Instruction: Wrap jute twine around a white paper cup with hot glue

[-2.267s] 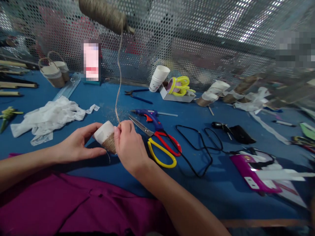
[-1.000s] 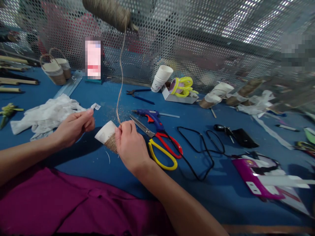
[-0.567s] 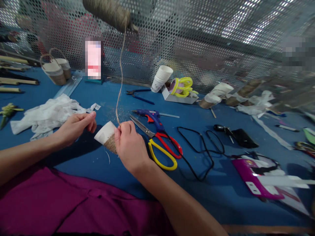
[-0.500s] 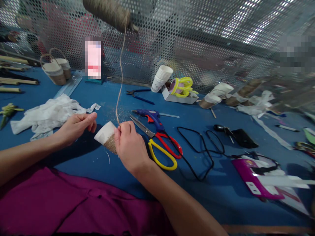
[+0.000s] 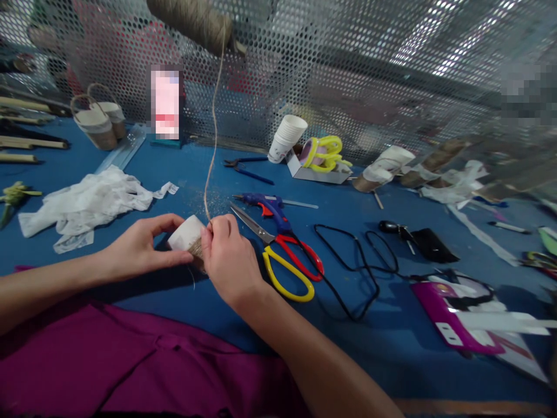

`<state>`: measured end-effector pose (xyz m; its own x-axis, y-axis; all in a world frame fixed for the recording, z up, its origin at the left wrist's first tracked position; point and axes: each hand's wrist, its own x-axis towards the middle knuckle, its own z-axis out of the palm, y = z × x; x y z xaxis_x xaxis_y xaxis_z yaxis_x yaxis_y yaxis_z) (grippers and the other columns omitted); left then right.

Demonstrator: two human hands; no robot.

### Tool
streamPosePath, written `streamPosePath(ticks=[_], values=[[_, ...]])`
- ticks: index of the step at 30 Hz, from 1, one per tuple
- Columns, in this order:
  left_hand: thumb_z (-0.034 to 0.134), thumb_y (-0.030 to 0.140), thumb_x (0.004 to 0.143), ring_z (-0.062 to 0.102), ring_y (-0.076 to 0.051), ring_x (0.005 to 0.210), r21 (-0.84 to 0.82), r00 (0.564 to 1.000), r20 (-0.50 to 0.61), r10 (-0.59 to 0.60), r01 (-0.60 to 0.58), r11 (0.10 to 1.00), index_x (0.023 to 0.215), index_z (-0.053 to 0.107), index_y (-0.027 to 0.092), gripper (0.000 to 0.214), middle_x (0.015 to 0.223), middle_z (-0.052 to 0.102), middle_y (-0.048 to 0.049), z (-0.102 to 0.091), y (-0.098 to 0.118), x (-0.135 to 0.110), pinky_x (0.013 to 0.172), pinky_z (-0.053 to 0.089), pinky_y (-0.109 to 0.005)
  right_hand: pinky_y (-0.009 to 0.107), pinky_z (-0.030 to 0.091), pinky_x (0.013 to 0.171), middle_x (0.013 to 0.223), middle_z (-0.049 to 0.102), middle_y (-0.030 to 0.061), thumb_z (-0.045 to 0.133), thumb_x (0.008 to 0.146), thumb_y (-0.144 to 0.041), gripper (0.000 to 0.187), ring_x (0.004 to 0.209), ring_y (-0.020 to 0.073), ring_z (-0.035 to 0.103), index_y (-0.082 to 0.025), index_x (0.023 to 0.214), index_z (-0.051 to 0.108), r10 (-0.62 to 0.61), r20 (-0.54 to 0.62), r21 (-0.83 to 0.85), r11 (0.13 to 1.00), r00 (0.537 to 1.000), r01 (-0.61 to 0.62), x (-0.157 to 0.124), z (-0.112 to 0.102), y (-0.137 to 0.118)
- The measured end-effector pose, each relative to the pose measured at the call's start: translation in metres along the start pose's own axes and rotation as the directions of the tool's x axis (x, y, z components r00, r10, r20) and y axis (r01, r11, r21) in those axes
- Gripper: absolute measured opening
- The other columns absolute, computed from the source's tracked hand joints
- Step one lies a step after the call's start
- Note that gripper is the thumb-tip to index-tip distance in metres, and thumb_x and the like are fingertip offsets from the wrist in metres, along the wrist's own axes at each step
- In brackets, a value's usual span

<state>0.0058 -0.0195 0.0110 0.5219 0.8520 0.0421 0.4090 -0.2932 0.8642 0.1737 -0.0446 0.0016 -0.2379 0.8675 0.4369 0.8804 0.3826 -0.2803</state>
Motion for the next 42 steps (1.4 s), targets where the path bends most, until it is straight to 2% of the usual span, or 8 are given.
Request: streamPosePath(ticks=[6, 9, 12, 15, 20, 32, 38, 42], values=[[0.065, 0.031, 0.064, 0.048, -0.011, 0.059, -0.173, 0.988, 0.075, -0.134, 0.145, 0.974, 0.08, 0.057, 0.011, 0.026, 0.067, 0.057, 0.0013, 0.009, 0.0, -0.002, 0.053, 0.038, -0.021, 0.027, 0.037, 0.048, 0.072, 0.049, 0.0051, 0.03, 0.089, -0.029, 0.019, 0.06, 0.0162, 0.048, -0.018, 0.079, 0.043, -0.028, 0.031, -0.032, 0.999, 0.999, 0.029, -0.001, 0.0, -0.003], [0.065, 0.028, 0.064, 0.048, -0.01, 0.059, -0.228, 0.981, 0.13, -0.147, 0.174, 0.958, 0.079, 0.058, 0.011, 0.023, 0.066, 0.057, 0.002, 0.009, -0.003, -0.001, 0.054, 0.038, -0.02, 0.03, 0.041, 0.056, 0.078, 0.052, 0.0072, 0.034, 0.088, -0.028, 0.017, 0.067, 0.0179, 0.051, -0.018, 0.079, 0.043, -0.059, 0.0, -0.008, 0.998, 0.998, 0.059, 0.0, -0.002, -0.001], [0.065, 0.027, 0.064, 0.048, -0.01, 0.059, -0.241, 0.98, 0.148, -0.137, 0.17, 0.955, 0.078, 0.058, 0.011, 0.023, 0.066, 0.057, 0.0022, 0.008, -0.004, -0.001, 0.054, 0.038, -0.02, 0.032, 0.043, 0.066, 0.083, 0.053, 0.0079, 0.038, 0.087, -0.026, 0.013, 0.076, 0.0184, 0.051, -0.019, 0.077, 0.042, -0.048, -0.004, 0.111, 0.993, 0.999, 0.048, 0.003, -0.006, 0.003], [0.065, 0.026, 0.065, 0.049, -0.01, 0.059, -0.271, 0.978, 0.17, -0.123, 0.166, 0.948, 0.08, 0.058, 0.011, 0.023, 0.068, 0.058, 0.0019, 0.009, -0.003, -0.001, 0.055, 0.039, -0.02, 0.031, 0.042, 0.069, 0.081, 0.052, 0.006, 0.04, 0.087, -0.025, 0.013, 0.076, 0.0164, 0.049, -0.02, 0.075, 0.041, -0.018, 0.022, 0.256, 0.966, 1.0, 0.012, 0.004, -0.009, 0.004], [0.065, 0.025, 0.065, 0.05, -0.01, 0.06, -0.259, 0.98, 0.172, -0.1, 0.143, 0.955, 0.079, 0.058, 0.011, 0.021, 0.068, 0.058, 0.0014, 0.008, -0.002, -0.002, 0.056, 0.04, -0.02, 0.029, 0.041, 0.069, 0.079, 0.051, 0.0049, 0.041, 0.087, -0.024, 0.013, 0.076, 0.015, 0.048, -0.019, 0.075, 0.044, 0.016, 0.044, 0.334, 0.942, 0.999, -0.03, 0.005, -0.01, 0.003], [0.065, 0.025, 0.067, 0.052, -0.011, 0.063, -0.216, 0.989, 0.131, -0.064, 0.091, 0.972, 0.078, 0.058, 0.011, 0.019, 0.07, 0.06, 0.0003, 0.008, -0.003, -0.003, 0.059, 0.042, -0.021, 0.031, 0.038, 0.061, 0.076, 0.05, 0.004, 0.033, 0.088, -0.031, 0.016, 0.067, 0.0158, 0.047, -0.021, 0.078, 0.039, 0.114, 0.122, 0.222, 0.965, 0.986, -0.139, 0.003, -0.002, 0.004], [0.063, 0.027, 0.067, 0.051, -0.012, 0.063, -0.202, 0.986, 0.143, -0.091, 0.119, 0.972, 0.083, 0.057, 0.011, 0.023, 0.071, 0.058, 0.0004, 0.009, -0.002, -0.004, 0.059, 0.042, -0.022, 0.031, 0.038, 0.059, 0.074, 0.049, 0.0043, 0.032, 0.087, -0.03, 0.015, 0.066, 0.0163, 0.047, -0.021, 0.076, 0.036, 0.1, 0.093, 0.159, 0.981, 0.991, -0.114, 0.003, -0.002, 0.001], [0.066, 0.029, 0.066, 0.051, -0.013, 0.069, -0.216, 0.986, 0.158, -0.057, 0.091, 0.972, 0.091, 0.054, 0.012, 0.033, 0.078, 0.058, -0.0007, 0.008, 0.001, -0.003, 0.062, 0.042, -0.023, 0.03, 0.038, 0.059, 0.073, 0.049, 0.0035, 0.032, 0.088, -0.031, 0.015, 0.064, 0.0155, 0.047, -0.021, 0.076, 0.036, 0.1, 0.096, 0.157, 0.981, 0.99, -0.114, 0.002, -0.001, 0.003]])
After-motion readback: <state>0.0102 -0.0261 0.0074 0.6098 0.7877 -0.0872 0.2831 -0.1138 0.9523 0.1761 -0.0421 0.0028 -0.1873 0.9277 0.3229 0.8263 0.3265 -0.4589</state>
